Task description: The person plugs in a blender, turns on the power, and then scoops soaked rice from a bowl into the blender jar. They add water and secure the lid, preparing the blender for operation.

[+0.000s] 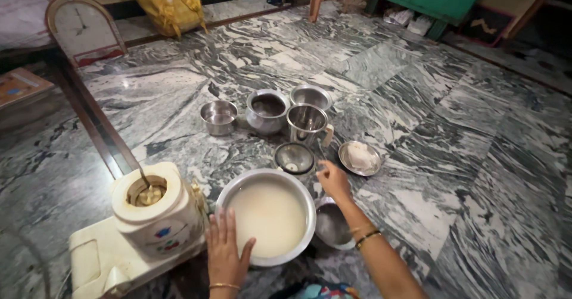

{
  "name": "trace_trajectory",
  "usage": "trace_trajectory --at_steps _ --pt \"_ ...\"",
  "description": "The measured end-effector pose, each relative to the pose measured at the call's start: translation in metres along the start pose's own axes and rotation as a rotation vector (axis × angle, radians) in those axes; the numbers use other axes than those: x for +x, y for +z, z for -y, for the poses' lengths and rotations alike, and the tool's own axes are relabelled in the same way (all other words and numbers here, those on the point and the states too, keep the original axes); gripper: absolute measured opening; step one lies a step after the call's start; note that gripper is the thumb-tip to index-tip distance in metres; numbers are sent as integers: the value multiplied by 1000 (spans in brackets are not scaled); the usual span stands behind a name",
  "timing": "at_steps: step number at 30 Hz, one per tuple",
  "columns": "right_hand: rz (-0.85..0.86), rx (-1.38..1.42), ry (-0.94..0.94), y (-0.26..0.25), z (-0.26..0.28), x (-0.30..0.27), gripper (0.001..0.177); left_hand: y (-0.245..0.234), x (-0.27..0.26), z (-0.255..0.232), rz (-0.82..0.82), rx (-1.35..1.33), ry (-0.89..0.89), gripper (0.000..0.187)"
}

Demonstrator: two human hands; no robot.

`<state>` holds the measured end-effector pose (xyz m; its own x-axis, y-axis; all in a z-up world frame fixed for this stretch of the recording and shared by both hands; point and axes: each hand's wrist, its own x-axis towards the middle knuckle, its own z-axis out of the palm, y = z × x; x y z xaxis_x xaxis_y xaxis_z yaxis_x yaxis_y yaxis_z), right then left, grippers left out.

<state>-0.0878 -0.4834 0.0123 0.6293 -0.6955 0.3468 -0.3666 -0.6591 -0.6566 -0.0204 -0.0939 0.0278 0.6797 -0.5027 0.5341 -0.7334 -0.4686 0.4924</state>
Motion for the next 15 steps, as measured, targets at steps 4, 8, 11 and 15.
trace_trajectory --at_steps 4,8,11,15 --pt "-63 -150 -93 24 2 55 61 26 -3 19 79 -31 57 90" --pt "-19 -333 -147 46 -7 99 73 64 -15 60 104 28 114 95" --pt "10 -520 -230 63 -22 128 76 101 -29 89 -38 101 198 94" --pt "39 -679 -318 77 -37 156 70 161 -44 112 -354 302 290 88"
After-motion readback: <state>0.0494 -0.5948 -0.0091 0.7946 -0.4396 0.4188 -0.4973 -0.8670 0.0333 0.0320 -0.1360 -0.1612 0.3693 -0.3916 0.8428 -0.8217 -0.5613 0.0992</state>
